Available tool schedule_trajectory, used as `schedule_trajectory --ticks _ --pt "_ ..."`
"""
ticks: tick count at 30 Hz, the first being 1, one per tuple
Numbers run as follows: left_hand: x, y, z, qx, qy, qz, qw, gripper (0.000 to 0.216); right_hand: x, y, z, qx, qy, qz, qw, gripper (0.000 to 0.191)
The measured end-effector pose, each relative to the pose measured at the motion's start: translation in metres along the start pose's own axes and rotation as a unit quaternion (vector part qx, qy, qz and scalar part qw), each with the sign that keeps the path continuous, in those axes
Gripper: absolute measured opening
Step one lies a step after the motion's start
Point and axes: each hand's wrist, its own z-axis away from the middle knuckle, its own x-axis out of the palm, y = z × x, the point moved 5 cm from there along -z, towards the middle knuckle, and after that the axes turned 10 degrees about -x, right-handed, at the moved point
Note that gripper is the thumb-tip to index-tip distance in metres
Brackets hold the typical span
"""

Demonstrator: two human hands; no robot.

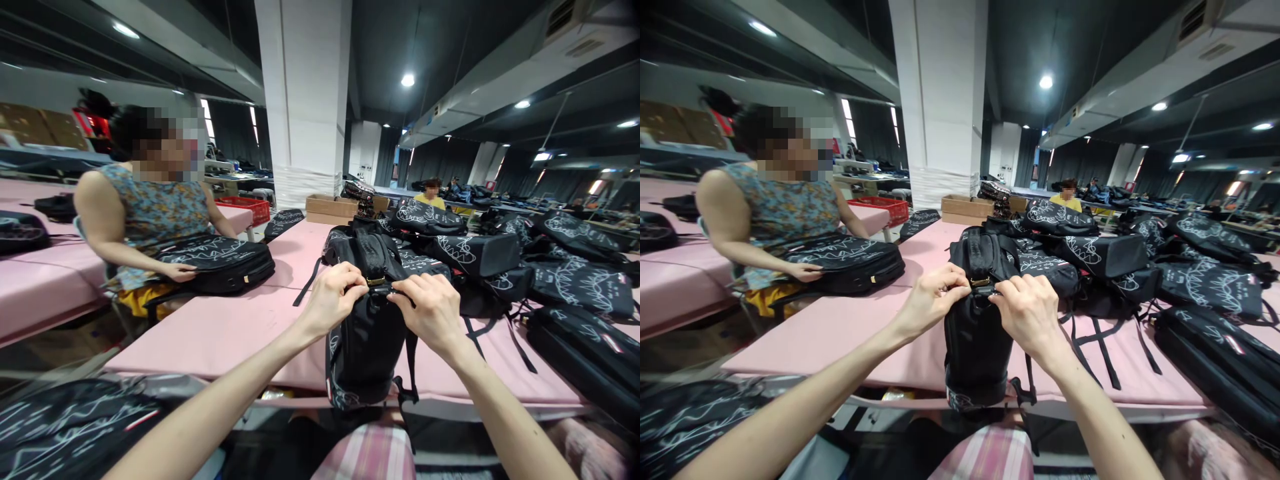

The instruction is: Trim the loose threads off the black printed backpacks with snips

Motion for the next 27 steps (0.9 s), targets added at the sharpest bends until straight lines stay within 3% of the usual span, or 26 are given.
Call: schedule_trajectory --ticks 6,9,14,15,17,19,23,27 --pt "0.005 0.004 0.000 -0.001 0.001 0.002 1.000 0.015 -0.005 -0.004 -0.015 -0.029 -0.054 0.036 0.997 0.010" --pt "-0.008 -0.001 -0.003 -0.007 -0.003 0.039 0.999 0.015 -0.003 0.005 -0.009 -0.006 -0.034 -0.005 0.999 0.012" --pt "-0.041 -0.034 -0.005 -0.085 -0.153 0.035 0.984 0.046 0.004 0.029 0.013 0.074 -0.007 -0.119 0.990 0.015" --pt "-0.047 -0.040 -0.005 -0.097 -0.139 0.009 0.986 0.047 0.006 0.031 0.015 0.077 -0.010 -0.130 0.988 0.017" --pt "-0.055 -0.043 -0.006 -0.099 -0.043 -0.023 0.994 0.034 0.009 0.029 0.015 0.072 -0.010 -0.134 0.988 0.017" --pt "-0.050 -0.037 -0.006 -0.068 0.017 -0.023 0.997 0.022 0.010 0.024 0.010 0.061 -0.005 -0.121 0.991 0.015" --pt "-0.030 -0.030 -0.005 -0.026 0.009 0.002 1.000 0.012 0.008 0.018 0.006 0.067 -0.001 -0.145 0.987 0.013" --pt "-0.034 -0.042 -0.001 -0.044 0.065 0.038 0.996 0.012 0.003 0.020 0.013 0.088 0.006 -0.173 0.981 0.014"
